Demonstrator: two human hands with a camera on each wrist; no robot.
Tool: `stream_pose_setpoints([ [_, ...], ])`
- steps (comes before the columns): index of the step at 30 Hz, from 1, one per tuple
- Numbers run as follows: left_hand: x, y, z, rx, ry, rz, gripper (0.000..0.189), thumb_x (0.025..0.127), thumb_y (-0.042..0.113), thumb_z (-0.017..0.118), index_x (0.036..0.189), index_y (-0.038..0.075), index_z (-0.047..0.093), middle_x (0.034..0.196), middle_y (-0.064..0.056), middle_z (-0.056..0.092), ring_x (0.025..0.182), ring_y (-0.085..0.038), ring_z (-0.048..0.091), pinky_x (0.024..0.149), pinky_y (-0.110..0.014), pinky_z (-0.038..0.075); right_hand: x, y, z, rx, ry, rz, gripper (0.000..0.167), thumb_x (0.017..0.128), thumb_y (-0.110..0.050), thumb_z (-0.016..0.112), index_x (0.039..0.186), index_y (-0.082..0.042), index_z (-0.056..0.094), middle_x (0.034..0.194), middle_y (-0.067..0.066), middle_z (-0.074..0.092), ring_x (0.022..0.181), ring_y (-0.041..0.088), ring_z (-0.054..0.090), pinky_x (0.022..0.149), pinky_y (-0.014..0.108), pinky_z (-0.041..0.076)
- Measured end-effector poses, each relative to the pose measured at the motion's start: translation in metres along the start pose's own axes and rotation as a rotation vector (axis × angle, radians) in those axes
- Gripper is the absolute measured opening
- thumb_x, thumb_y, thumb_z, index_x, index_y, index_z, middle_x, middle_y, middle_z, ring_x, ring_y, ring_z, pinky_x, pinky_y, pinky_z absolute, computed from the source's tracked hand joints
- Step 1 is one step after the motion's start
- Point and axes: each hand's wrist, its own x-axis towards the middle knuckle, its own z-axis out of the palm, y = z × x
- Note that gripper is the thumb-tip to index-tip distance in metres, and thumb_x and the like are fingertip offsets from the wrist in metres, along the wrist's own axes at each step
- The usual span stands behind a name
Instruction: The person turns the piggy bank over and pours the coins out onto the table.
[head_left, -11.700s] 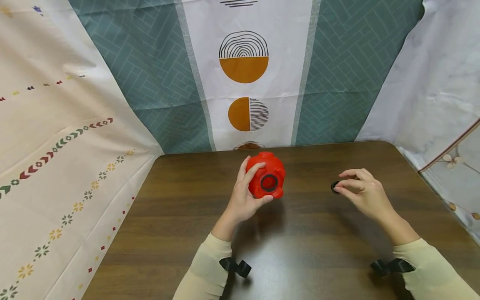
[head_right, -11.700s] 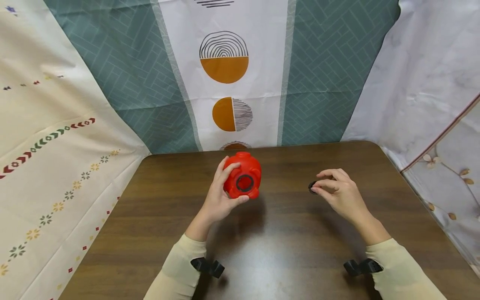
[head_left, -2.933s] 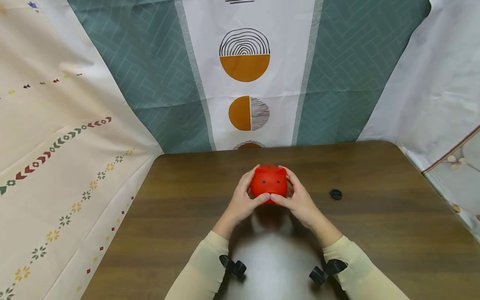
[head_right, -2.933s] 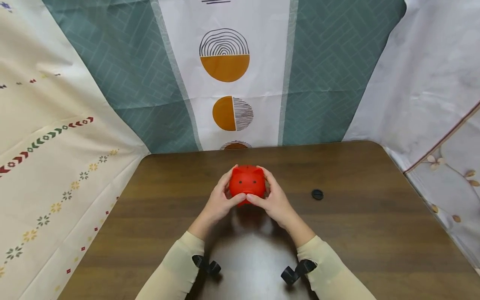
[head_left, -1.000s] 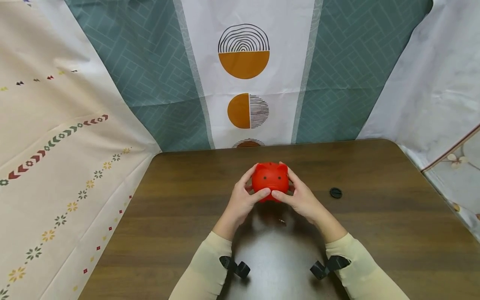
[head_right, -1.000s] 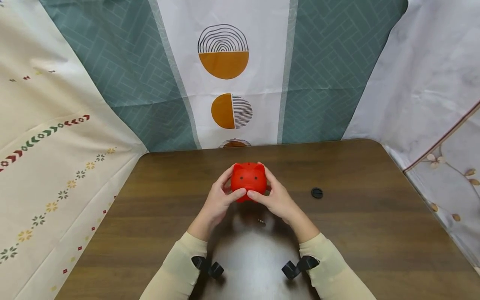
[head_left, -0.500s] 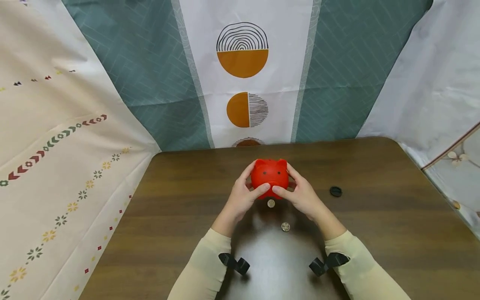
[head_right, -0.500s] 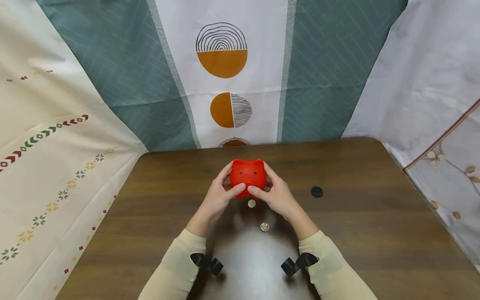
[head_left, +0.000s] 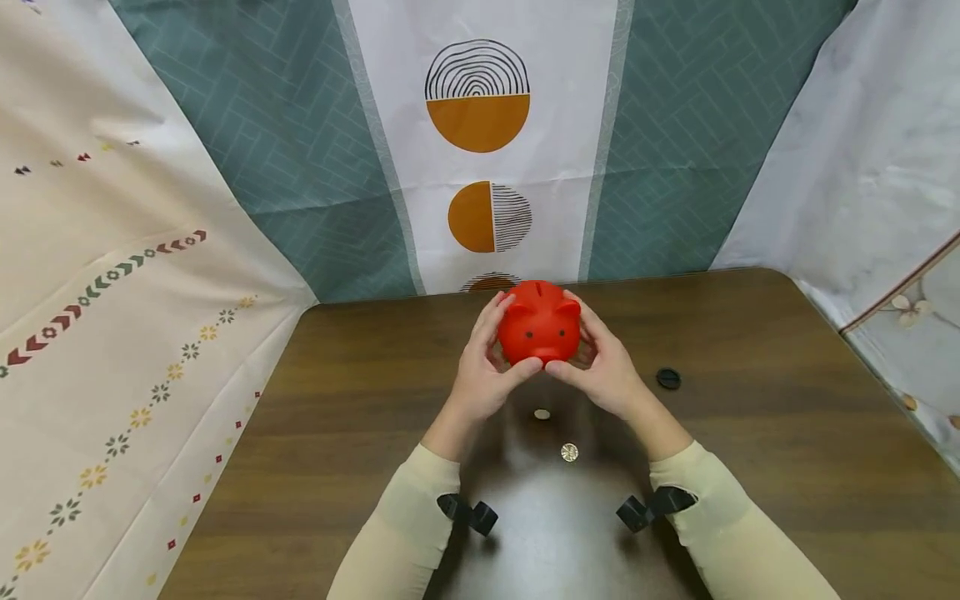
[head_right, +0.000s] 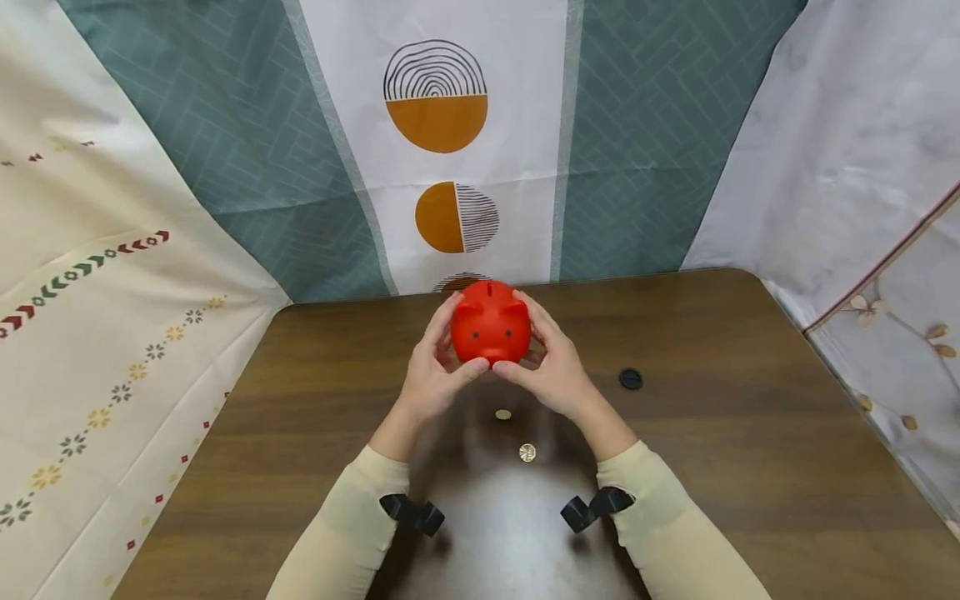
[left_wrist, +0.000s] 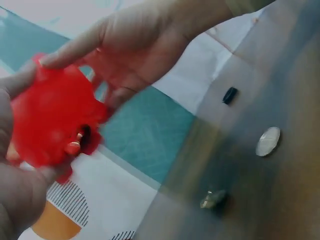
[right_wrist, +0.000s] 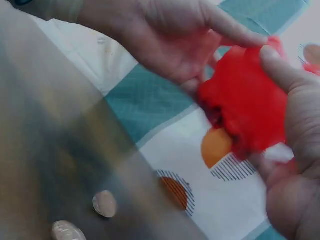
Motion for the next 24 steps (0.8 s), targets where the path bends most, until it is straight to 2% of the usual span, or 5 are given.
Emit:
stream_pose_setpoints([
  [5, 0.008, -0.01, -0.003, 0.018, -0.005, -0.222, 0.073, 0.087, 0.027, 0.073, 0.148, 0.033, 0.033, 0.137, 0.001, 0.048, 0.115, -0.027, 0.053, 0.086, -0.038, 0.054, 0.004, -0.009, -0.002, -0.01, -0.042, 0.184, 0.081, 0.088, -0.029, 0.07, 0.154, -0.019, 0.024, 0.144, 0.01, 0.043, 0.119, 0.034, 0.049, 0.084, 0.04, 0.055],
  [8, 0.009, -0.016, -0.002, 0.033, -0.004, -0.271, 0.075, 0.086, 0.028, 0.073, 0.149, 0.034, 0.032, 0.138, 0.001, 0.047, 0.117, -0.027, 0.052, 0.088, -0.039, 0.053, 0.004, -0.006, -0.002, -0.012, -0.047, 0.225, 0.082, 0.088, -0.028, 0.07, 0.154, -0.014, 0.022, 0.144, 0.013, 0.042, 0.121, 0.037, 0.046, 0.085, 0.043, 0.054],
  [14, 0.015, -0.025, 0.0, 0.004, 0.005, -0.269, 0.075, 0.086, 0.027, 0.073, 0.149, 0.032, 0.032, 0.139, 0.001, 0.046, 0.118, -0.025, 0.051, 0.09, -0.039, 0.052, 0.014, 0.025, -0.005, 0.005, -0.028, 0.226, 0.084, 0.087, -0.035, 0.072, 0.154, -0.025, 0.023, 0.145, 0.006, 0.042, 0.122, 0.034, 0.046, 0.088, 0.044, 0.053],
  [21, 0.027, -0.023, 0.003, 0.087, -0.022, -0.021, 0.079, 0.085, 0.017, 0.074, 0.15, 0.027, 0.029, 0.15, 0.002, 0.034, 0.125, -0.024, 0.048, 0.092, -0.039, 0.051, 0.022, 0.025, -0.014, -0.002, 0.037, -0.042, 0.081, 0.085, -0.019, 0.075, 0.152, -0.023, 0.03, 0.145, 0.009, 0.044, 0.119, 0.034, 0.052, 0.088, 0.039, 0.053],
  [24, 0.031, -0.03, 0.001, 0.138, -0.033, -0.064, 0.076, 0.085, 0.021, 0.075, 0.148, 0.029, 0.033, 0.141, 0.002, 0.044, 0.118, -0.023, 0.052, 0.089, -0.038, 0.053, 0.02, 0.02, -0.014, 0.021, 0.016, 0.021, 0.078, 0.087, -0.017, 0.072, 0.152, -0.018, 0.029, 0.145, 0.013, 0.044, 0.119, 0.036, 0.051, 0.087, 0.038, 0.054],
])
